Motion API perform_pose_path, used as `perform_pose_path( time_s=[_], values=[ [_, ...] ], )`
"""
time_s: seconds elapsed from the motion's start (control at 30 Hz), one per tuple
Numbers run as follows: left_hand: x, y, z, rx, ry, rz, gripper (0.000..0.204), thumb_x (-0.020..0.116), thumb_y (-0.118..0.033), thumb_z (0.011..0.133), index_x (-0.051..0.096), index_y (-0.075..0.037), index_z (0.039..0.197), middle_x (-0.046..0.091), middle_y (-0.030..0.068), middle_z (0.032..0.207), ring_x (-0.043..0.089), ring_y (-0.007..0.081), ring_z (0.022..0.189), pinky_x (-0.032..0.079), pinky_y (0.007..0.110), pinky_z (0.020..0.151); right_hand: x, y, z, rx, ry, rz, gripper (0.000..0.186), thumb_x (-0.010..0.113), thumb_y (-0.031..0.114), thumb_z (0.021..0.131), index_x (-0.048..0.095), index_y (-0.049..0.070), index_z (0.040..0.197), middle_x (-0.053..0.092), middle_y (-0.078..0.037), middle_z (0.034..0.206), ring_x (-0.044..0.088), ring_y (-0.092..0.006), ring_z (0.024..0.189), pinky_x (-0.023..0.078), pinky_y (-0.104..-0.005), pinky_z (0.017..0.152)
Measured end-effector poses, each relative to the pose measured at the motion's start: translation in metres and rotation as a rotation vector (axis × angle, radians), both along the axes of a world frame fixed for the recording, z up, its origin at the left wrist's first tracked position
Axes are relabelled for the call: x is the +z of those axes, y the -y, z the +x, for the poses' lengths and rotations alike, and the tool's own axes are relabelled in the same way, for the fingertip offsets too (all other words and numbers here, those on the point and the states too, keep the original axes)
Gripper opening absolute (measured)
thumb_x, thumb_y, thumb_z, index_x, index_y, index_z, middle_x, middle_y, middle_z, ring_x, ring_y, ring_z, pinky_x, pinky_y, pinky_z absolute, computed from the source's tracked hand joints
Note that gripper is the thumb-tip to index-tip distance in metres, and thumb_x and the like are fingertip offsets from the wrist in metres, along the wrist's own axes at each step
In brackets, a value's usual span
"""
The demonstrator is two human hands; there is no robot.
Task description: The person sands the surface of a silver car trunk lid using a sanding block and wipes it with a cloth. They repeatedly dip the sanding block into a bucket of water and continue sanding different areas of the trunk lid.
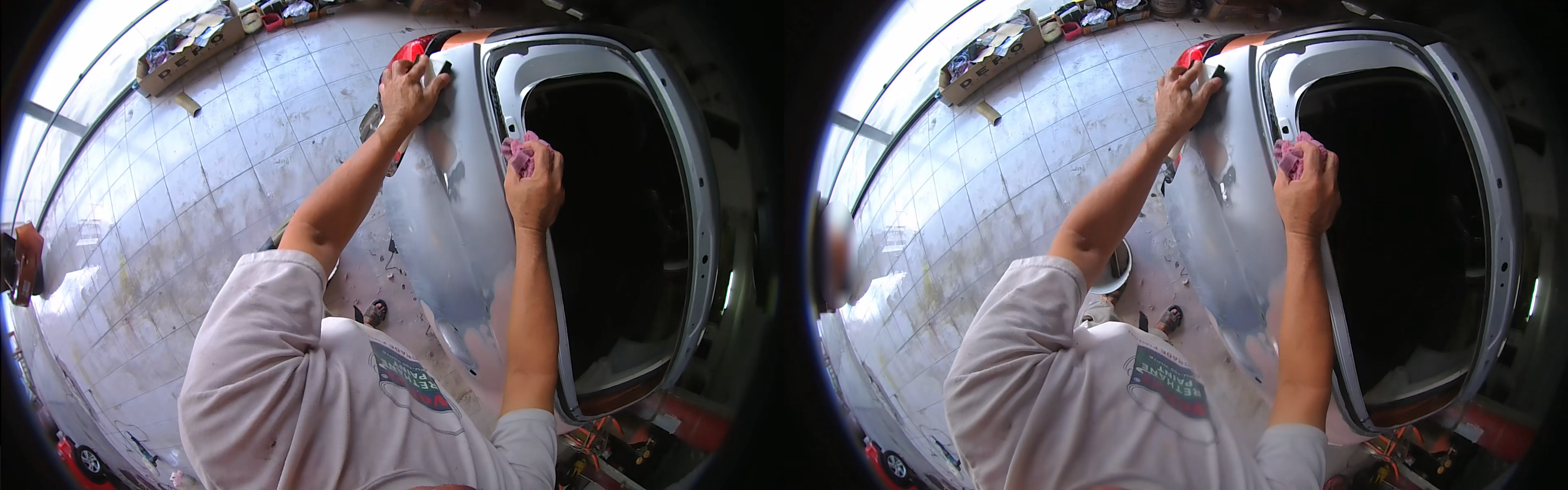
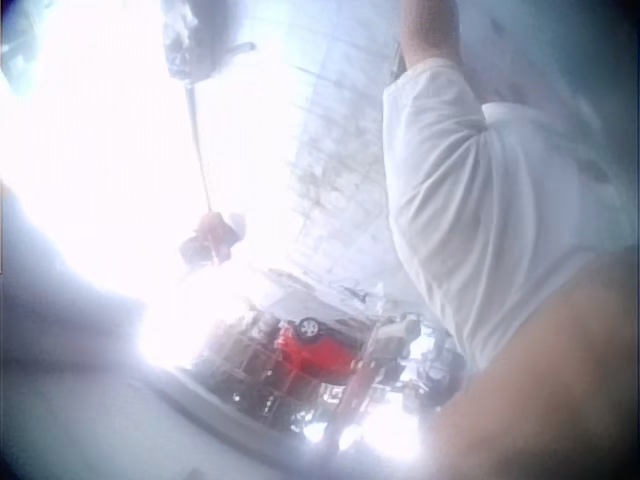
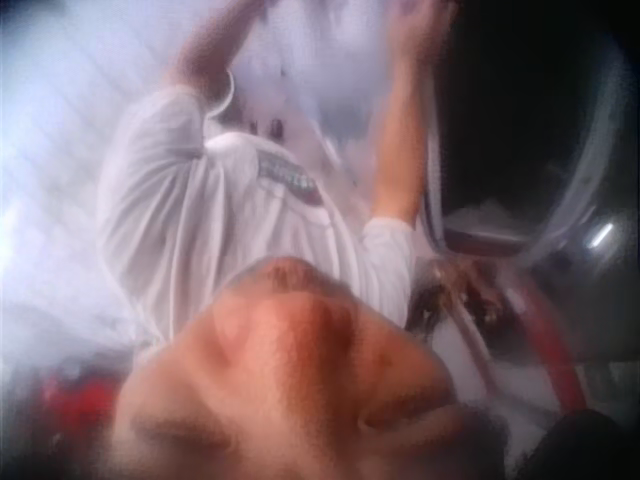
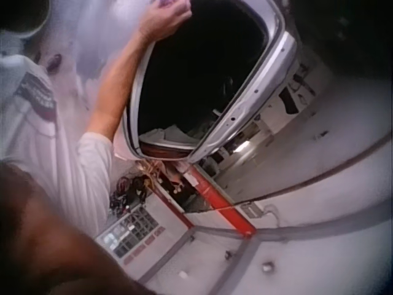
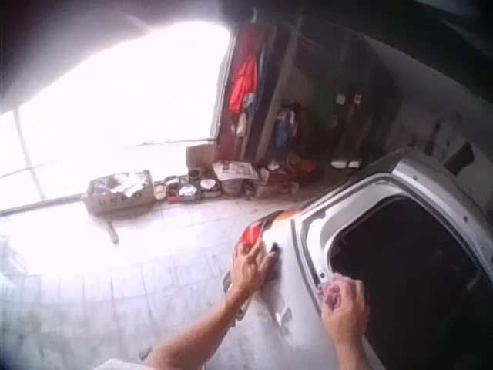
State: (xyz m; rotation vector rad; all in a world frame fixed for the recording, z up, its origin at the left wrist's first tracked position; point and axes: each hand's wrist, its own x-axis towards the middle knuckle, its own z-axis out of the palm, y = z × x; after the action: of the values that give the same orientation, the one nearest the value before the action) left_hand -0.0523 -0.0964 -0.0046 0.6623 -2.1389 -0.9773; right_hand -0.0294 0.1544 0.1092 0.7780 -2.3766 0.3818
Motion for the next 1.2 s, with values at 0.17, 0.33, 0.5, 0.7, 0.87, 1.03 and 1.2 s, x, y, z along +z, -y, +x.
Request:
perform_pose_path(
  time_s=[0.17,0.33,0.5,0.7,0.87,1.03,1.2],
  values=[
    [-0.018,-0.144,0.115,-0.183,-0.245,-0.171,0.065,0.074,-0.046,0.096,0.061,-0.014,0.151,0.056,0.0178,0.147,0.055,0.0397,0.125,0.042,0.052,0.104,0.004,-0.02,-0.015,0.058,0.07,-0.055,0.027,0.08,0.016,0.088,0.066,0.016,0.11,0.07,-0.011,0.109,0.073,-0.0361,0.098,0.063,-0.0472,0.08],
    [-0.037,-0.158,0.173,-0.507,-0.301,-0.328,0.079,0.08,-0.054,0.088,0.058,-0.02,0.155,0.056,0.0147,0.147,0.056,0.0327,0.122,0.043,0.05,0.1,0.011,-0.035,-0.03,0.29,0.242,-0.122,0.024,0.079,0.014,0.089,0.066,0.008,0.109,0.074,-0.016,0.105,0.072,-0.039,0.1,0.06,-0.047,0.086],
    [-0.021,-0.067,0.067,-0.041,-0.097,-0.08,0.063,0.071,-0.053,0.098,0.062,-0.016,0.149,0.06,0.0137,0.14,0.055,0.038,0.122,0.045,0.054,0.099,0.004,-0.021,-0.043,0.301,0.272,-0.077,0.027,0.079,0.022,0.092,0.066,0.009,0.112,0.074,-0.017,0.106,0.073,-0.0382,0.102,0.061,-0.0477,0.087],
    [-0.063,-0.285,0.205,-0.058,-0.281,0.006,0.069,0.06,-0.042,0.106,0.046,-0.002,0.16,0.045,0.0294,0.157,0.044,0.0468,0.14,0.032,0.056,0.118,0.018,-0.029,-0.036,0.189,0.292,0.262,0.048,0.085,0.042,0.089,0.064,0.015,0.124,0.069,-0.021,0.115,0.076,-0.0412,0.103,0.064,-0.0507,0.085],
    [-0.067,-0.231,0.172,-0.011,-0.319,0.169,0.065,0.072,-0.043,0.1,0.059,-0.004,0.151,0.052,0.0262,0.152,0.049,0.0445,0.135,0.038,0.051,0.116,0.013,-0.026,-0.041,0.219,0.133,0.272,0.05,0.085,0.044,0.089,0.065,0.016,0.126,0.07,-0.02,0.115,0.078,-0.0395,0.101,0.067,-0.0492,0.079],
    [-0.066,-0.114,0.12,0.121,-0.224,0.236,0.073,0.077,-0.058,0.091,0.069,-0.006,0.141,0.062,0.0219,0.14,0.057,0.042,0.126,0.047,0.05,0.107,0.002,-0.013,-0.035,0.258,0.111,0.219,0.044,0.082,0.04,0.091,0.069,0.017,0.127,0.073,-0.019,0.112,0.077,-0.0401,0.101,0.065,-0.0503,0.081],
    [-0.03,-0.306,0.239,-0.106,-0.23,-0.104,0.072,0.084,-0.046,0.09,0.064,-0.009,0.148,0.06,0.0204,0.14,0.056,0.0341,0.12,0.047,0.046,0.1,0.002,-0.034,-0.049,0.193,0.15,0.239,0.041,0.079,0.038,0.092,0.07,0.02,0.128,0.074,-0.019,0.115,0.077,-0.0391,0.103,0.064,-0.0508,0.086]
  ],
)
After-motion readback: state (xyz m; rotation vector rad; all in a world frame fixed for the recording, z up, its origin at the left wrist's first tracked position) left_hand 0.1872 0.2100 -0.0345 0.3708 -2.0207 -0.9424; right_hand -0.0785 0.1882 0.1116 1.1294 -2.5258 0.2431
